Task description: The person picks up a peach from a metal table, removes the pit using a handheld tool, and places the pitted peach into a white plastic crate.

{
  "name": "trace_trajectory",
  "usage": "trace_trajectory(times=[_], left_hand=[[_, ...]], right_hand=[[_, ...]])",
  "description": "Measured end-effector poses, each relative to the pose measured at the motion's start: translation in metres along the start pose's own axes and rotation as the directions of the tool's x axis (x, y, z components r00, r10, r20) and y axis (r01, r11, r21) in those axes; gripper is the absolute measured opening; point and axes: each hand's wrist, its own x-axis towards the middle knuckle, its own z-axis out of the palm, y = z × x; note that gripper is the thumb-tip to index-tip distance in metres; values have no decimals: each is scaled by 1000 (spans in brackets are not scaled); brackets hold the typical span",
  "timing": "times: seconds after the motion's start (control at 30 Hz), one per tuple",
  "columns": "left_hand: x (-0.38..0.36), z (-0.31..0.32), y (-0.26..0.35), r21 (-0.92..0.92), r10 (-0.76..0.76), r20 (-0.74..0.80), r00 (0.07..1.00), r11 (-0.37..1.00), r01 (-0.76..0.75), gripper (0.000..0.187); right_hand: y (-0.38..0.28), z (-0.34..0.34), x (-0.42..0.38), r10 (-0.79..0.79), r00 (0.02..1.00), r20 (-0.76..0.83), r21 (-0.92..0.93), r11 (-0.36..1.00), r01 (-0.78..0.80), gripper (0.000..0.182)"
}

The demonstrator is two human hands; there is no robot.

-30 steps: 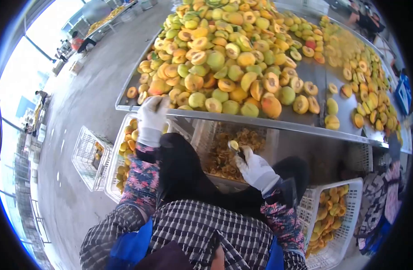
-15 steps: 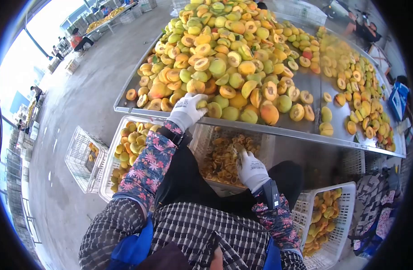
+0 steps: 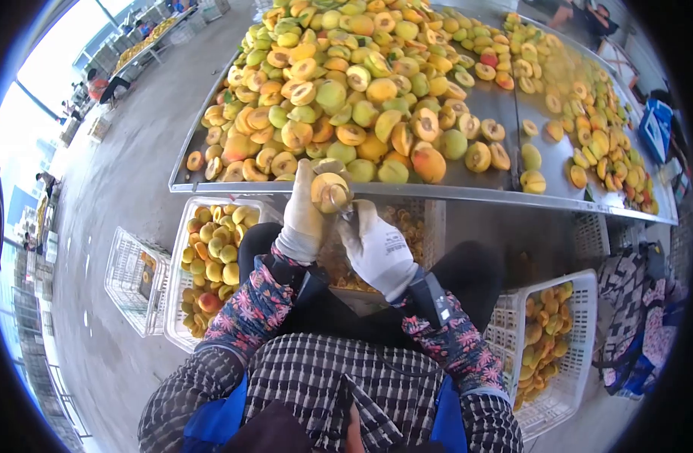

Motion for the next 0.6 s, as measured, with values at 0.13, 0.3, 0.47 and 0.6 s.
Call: trace_trajectory(times=[0.13, 0.3, 0.47, 0.6], left_hand=[[-2, 6, -12, 65, 47, 82, 996, 996, -53, 53], [-15, 27, -13, -32, 39, -182, 983, 998, -46, 43], [-8, 8, -9, 68, -138, -90, 986, 987, 144, 39], [-5, 6, 0, 122, -258, -38, 965, 958, 261, 38]], right_hand=[[2, 5, -4, 106, 994, -5, -40, 994, -106, 22], [10, 9, -12, 83, 995, 53, 12, 996, -84, 26], [15, 8, -19, 137, 977, 165, -108, 987, -120, 27], [42, 33, -20, -74, 997, 29, 374, 926, 58, 23]])
